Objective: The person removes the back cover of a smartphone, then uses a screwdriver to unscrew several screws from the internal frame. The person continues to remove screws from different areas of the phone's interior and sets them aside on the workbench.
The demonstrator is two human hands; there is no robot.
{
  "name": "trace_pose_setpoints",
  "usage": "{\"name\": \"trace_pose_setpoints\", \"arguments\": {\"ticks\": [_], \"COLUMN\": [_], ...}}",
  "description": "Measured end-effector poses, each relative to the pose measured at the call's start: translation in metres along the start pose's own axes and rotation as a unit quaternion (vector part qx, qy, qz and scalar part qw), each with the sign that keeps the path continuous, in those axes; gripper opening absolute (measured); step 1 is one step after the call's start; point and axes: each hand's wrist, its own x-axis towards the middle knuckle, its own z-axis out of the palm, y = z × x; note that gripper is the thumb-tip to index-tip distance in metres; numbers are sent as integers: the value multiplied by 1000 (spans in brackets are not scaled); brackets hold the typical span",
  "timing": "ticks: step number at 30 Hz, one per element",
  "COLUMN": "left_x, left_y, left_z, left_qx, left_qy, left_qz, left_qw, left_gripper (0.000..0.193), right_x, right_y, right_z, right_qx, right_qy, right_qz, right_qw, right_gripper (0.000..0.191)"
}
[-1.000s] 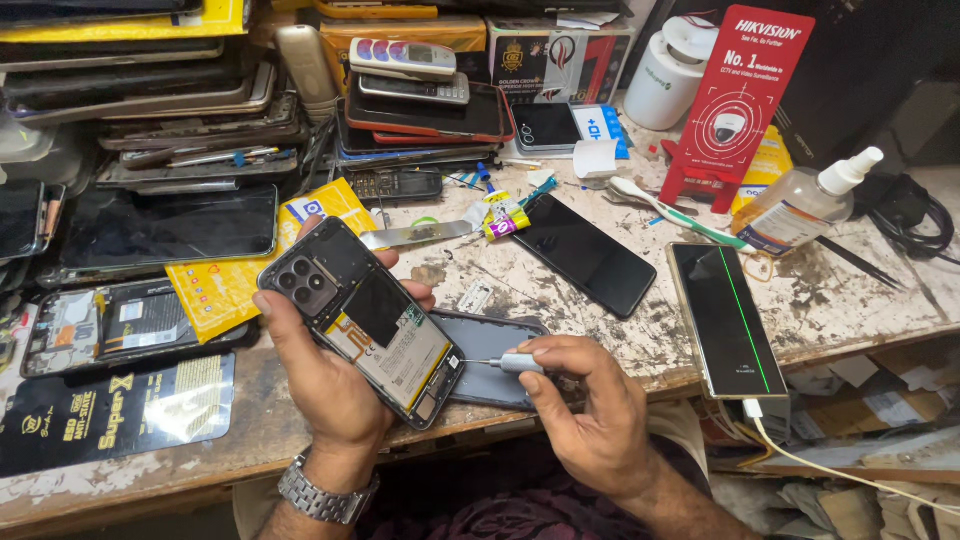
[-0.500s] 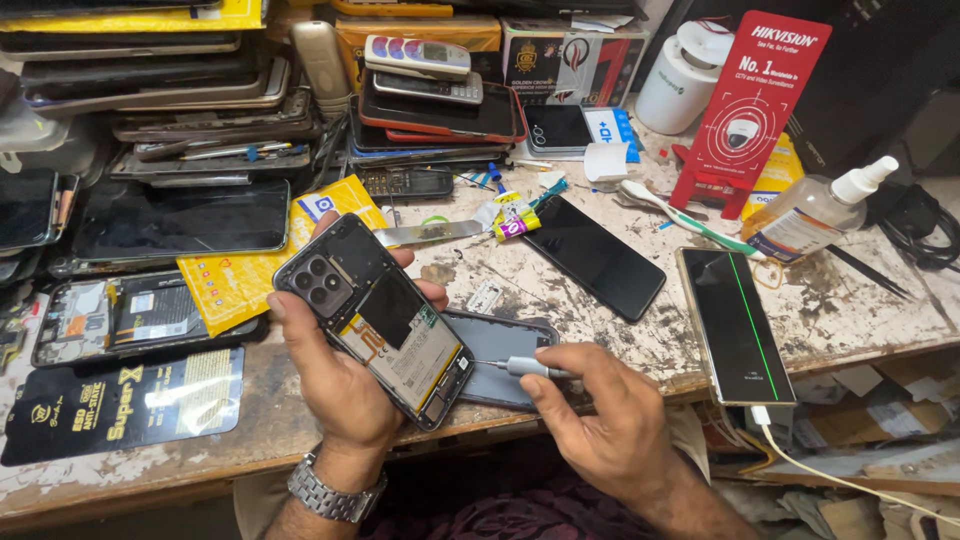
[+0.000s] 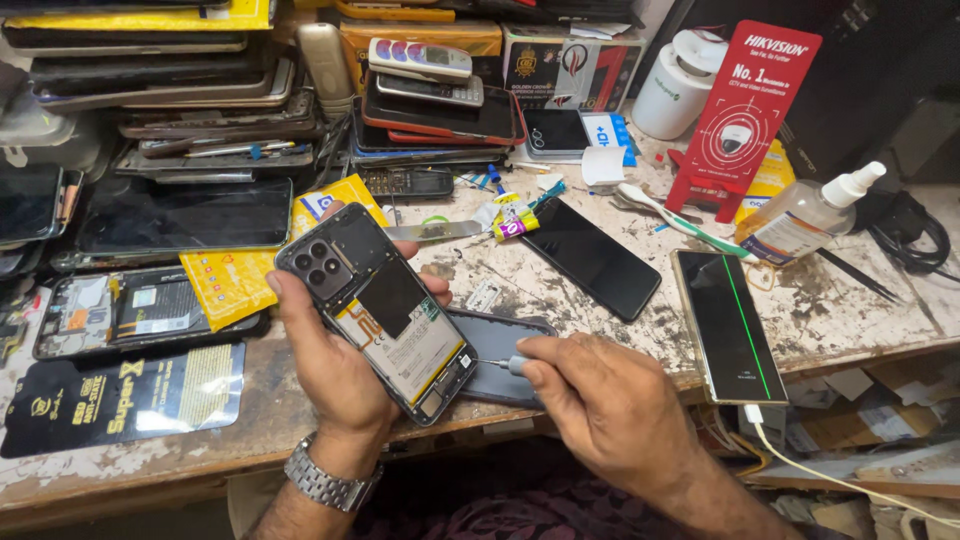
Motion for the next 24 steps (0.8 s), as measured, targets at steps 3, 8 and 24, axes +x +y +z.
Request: {"name": "trace_pose_setpoints", "arguments": {"ticks": [3,8,24], "left_x": [8,28,35], "left_y": [5,11,3], "left_z": [5,13,6], "left_qx": [17,25,41], "left_qy": [-27,-76,-37], "left_qz": [13,1,-98], "left_qw": [999,997,994], "left_gripper": [78,78,88], "right_x": [4,8,10], "right_y": [-2,-4,1], "right_z": [-11,-15,-5], "right_qx": [36,2,2], "right_qy": [38,11,91], "right_qz": [-223,-86,-189], "right_qw": [973,996,978], "right_gripper": [25,35,25]}}
